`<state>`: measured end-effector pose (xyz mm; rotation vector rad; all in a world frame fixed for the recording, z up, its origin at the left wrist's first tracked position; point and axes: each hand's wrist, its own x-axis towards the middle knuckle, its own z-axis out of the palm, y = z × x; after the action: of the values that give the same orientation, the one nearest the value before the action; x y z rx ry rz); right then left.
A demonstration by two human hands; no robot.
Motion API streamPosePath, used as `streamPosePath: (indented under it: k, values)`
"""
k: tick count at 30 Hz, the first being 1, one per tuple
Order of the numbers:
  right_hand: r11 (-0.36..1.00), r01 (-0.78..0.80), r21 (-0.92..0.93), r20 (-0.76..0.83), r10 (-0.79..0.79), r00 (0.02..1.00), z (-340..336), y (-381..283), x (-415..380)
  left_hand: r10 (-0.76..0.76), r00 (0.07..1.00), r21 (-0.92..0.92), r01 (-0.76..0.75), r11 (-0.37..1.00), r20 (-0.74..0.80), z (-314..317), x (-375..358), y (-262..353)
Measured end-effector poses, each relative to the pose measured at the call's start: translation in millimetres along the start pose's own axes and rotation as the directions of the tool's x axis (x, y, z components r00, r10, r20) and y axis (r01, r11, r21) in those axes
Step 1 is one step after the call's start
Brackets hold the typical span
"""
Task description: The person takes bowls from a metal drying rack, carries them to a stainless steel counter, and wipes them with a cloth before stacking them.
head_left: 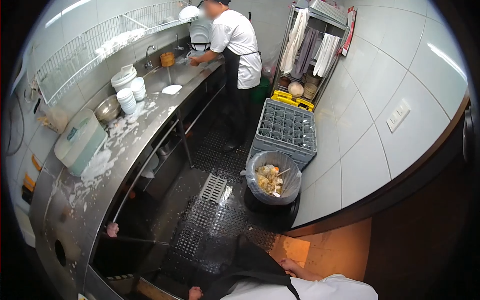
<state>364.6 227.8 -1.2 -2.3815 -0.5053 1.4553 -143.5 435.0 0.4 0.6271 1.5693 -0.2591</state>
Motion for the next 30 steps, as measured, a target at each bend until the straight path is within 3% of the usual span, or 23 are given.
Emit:
streamPosePath:
  k: [2,5,8,9,12,13,17,21,24,27,30]
  values:
    - [0.999,-0.047,0.001,0.036,0.047,0.998,-9.0,-28.5,-6.4,0.039,0.997,-0.007,-0.04,0.999,-0.068,1.3,3.2,12.8]
    - [0.997,-0.015,0.08,0.034,0.013,0.999,-0.7,3.6,73.8,0.085,0.989,-0.005,-0.087,0.996,-0.122,7.5,0.9,42.7]
    - [0.985,0.133,-0.106,0.008,-0.133,0.991,-25.3,-52.6,94.0,0.126,0.979,-0.013,-0.13,0.991,-0.162,9.6,-1.8,81.5]
    - [0.998,0.02,0.064,0.038,-0.022,0.999,-33.0,-84.0,95.8,0.142,0.974,-0.017,-0.147,0.989,-0.174,10.4,-2.3,96.3]
    - [0.979,0.159,0.127,0.028,-0.163,0.986,-36.4,-117.4,154.5,0.206,0.957,-0.022,-0.215,0.976,-0.203,14.4,-1.4,146.6]
    - [0.985,0.145,0.091,0.023,-0.148,0.989,-44.2,-134.4,163.9,0.23,0.95,-0.032,-0.242,0.97,-0.213,16.5,1.2,163.4]
    - [0.952,0.118,0.284,0.045,-0.136,0.99,-84.1,-222.8,167.2,0.275,0.922,-0.165,-0.326,0.931,-0.272,11.5,14.4,232.5]
    - [0.917,0.057,0.395,0.028,-0.074,0.997,-104.8,-242.1,168.7,0.311,0.915,-0.086,-0.342,0.936,-0.258,12.8,-4.5,296.1]
    - [0.894,-0.012,0.448,0.018,0.004,1.0,-110.9,-229.0,165.2,0.462,0.846,0.286,-0.388,0.876,-0.265,12.3,-13.6,318.2]
    - [0.868,-0.12,0.482,0.008,0.132,0.991,-104.1,-209.9,151.7,0.426,0.857,0.253,-0.361,0.898,-0.291,-5.9,15.2,310.9]
    - [0.848,-0.201,0.49,-0.009,0.236,0.972,-86.2,-177.6,143.4,0.375,0.9,0.356,-0.282,0.891,-0.223,-25.2,13.5,329.4]
